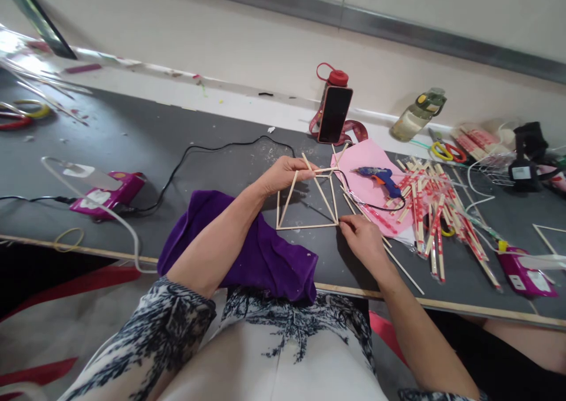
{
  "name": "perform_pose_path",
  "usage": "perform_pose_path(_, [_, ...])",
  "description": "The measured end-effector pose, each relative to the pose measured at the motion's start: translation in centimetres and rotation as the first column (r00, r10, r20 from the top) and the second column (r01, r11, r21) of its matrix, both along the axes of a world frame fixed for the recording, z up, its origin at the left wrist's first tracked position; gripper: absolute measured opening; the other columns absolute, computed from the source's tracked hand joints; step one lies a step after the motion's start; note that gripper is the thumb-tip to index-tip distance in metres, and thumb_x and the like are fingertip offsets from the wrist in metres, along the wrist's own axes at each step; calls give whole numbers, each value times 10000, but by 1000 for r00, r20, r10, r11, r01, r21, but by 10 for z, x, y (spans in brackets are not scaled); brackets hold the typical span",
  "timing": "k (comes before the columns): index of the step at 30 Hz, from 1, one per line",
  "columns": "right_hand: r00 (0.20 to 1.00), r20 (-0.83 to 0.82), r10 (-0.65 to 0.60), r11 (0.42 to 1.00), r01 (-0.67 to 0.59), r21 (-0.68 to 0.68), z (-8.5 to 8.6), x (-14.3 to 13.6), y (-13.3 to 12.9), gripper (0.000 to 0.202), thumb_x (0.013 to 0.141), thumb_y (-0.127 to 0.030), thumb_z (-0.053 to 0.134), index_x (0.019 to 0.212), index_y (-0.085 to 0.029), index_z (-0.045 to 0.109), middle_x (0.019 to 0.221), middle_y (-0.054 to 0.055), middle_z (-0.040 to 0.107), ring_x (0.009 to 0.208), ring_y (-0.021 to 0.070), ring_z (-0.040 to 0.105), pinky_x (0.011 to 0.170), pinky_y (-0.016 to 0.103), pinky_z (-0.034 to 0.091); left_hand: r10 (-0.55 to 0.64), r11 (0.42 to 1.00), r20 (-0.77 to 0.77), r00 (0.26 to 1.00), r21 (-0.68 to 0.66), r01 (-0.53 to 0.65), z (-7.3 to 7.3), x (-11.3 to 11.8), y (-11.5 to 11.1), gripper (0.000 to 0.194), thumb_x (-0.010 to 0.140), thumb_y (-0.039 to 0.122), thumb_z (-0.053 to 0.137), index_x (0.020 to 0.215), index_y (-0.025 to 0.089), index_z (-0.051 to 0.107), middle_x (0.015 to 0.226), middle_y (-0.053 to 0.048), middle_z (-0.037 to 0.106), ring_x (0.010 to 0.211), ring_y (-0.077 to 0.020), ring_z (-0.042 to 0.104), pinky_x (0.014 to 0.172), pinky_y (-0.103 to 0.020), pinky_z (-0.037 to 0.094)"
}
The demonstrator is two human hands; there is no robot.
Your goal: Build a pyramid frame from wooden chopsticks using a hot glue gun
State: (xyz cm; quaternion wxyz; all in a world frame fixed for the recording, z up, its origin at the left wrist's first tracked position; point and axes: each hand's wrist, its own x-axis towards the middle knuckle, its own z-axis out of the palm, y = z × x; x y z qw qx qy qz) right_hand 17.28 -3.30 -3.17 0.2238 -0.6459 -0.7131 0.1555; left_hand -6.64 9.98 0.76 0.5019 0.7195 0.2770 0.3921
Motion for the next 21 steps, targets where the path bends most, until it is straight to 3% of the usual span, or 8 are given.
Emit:
perform_pose_path(14, [993, 105, 45, 990, -59, 131, -5, -8, -5, 230, 853, -345, 510, 835, -193, 682, 805, 49, 678, 768, 180, 618, 688, 291, 441, -9, 1000, 21, 1000, -3, 9, -4, 1, 4, 378, 735, 436, 665, 957, 140, 743, 978, -75, 709, 868, -171, 623, 804, -271, 454])
perform_pose_path(21, [990, 139, 4, 979, -32, 201, -12, -11, -3, 251, 870, -350, 485, 841, -189, 675, 787, 46, 664, 729, 169, 601, 664, 282, 417, 0, 999, 51, 999, -42, 2, -1, 0, 3, 366, 737, 415, 670, 969, 141, 740, 975, -78, 710, 884, -171, 619, 834, -280, 445])
